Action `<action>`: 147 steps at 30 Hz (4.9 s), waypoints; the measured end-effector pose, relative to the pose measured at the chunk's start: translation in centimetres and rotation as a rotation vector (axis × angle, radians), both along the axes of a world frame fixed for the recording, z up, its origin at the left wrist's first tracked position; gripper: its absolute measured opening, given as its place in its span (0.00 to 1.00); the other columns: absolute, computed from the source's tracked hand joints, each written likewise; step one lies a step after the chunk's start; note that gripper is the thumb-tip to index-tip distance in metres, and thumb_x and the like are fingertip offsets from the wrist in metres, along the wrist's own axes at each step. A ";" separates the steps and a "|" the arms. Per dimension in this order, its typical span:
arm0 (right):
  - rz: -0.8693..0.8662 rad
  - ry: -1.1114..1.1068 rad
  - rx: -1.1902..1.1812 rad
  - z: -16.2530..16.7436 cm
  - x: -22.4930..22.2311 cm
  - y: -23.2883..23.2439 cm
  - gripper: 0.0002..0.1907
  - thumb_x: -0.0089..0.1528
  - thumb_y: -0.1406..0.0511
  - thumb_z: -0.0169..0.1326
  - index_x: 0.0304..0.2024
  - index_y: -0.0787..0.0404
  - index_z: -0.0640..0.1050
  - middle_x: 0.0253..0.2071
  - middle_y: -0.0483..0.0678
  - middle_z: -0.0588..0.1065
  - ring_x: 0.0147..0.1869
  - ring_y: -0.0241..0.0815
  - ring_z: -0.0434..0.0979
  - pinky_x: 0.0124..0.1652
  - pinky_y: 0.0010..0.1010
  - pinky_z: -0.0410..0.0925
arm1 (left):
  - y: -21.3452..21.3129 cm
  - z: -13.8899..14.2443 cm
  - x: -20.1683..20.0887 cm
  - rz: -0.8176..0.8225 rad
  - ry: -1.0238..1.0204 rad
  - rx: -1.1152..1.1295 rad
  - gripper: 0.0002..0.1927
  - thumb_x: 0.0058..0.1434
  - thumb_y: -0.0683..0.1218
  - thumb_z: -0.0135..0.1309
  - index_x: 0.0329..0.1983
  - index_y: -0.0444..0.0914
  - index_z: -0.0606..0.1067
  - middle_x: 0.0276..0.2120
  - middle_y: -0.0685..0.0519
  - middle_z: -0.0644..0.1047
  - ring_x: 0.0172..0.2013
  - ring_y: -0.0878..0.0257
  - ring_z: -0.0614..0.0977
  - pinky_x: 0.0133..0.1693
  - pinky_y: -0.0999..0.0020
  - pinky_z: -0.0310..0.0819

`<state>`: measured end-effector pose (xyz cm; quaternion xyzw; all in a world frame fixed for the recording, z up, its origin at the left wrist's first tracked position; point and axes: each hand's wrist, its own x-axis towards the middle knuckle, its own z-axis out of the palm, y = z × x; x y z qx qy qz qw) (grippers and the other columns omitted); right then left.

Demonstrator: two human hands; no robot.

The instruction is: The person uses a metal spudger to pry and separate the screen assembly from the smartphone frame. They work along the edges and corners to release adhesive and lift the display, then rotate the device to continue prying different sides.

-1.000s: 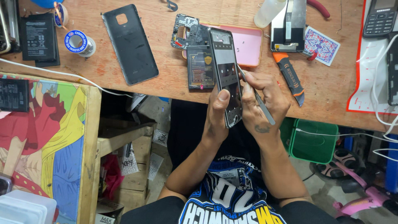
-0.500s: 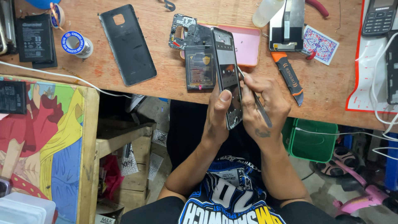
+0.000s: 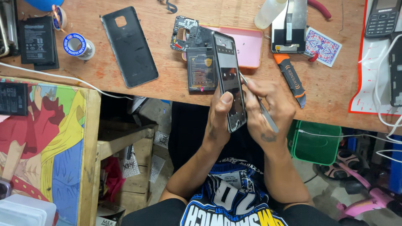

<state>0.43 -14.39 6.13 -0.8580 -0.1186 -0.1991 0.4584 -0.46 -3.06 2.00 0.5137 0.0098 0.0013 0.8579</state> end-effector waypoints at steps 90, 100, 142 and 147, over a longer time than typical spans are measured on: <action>0.080 -0.002 -0.130 -0.4 -3.4 -1.5 0.09 0.62 0.79 0.59 0.44 0.70 0.78 0.43 0.56 0.78 0.47 0.51 0.81 0.48 0.35 0.74 | -5.7 -9.2 -10.4 -0.077 0.305 -0.611 0.36 0.68 0.65 0.43 0.63 0.32 0.67 0.52 0.47 0.76 0.50 0.59 0.79 0.50 0.64 0.74; 0.074 -0.031 -0.112 -1.5 -0.9 -0.4 0.08 0.63 0.79 0.60 0.45 0.69 0.79 0.44 0.56 0.78 0.46 0.49 0.81 0.46 0.33 0.74 | -5.8 -10.9 -11.1 -0.113 0.381 -0.579 0.38 0.66 0.69 0.40 0.60 0.32 0.69 0.47 0.46 0.77 0.45 0.60 0.79 0.45 0.66 0.73; 0.563 0.584 1.153 -5.1 -1.1 -10.4 0.10 0.67 0.72 0.53 0.48 0.75 0.78 0.43 0.63 0.76 0.47 0.51 0.76 0.49 0.38 0.70 | 0.7 -0.8 -3.5 -0.179 -0.024 -0.742 0.45 0.65 0.66 0.49 0.66 0.23 0.63 0.53 0.33 0.73 0.50 0.51 0.80 0.49 0.62 0.76; 0.601 0.618 1.149 -5.1 -1.1 -10.5 0.10 0.65 0.72 0.54 0.46 0.75 0.78 0.42 0.64 0.77 0.47 0.51 0.76 0.49 0.37 0.69 | 0.6 -0.2 -2.4 -0.242 -0.083 -0.807 0.43 0.68 0.65 0.48 0.66 0.22 0.62 0.51 0.30 0.73 0.47 0.49 0.81 0.50 0.61 0.77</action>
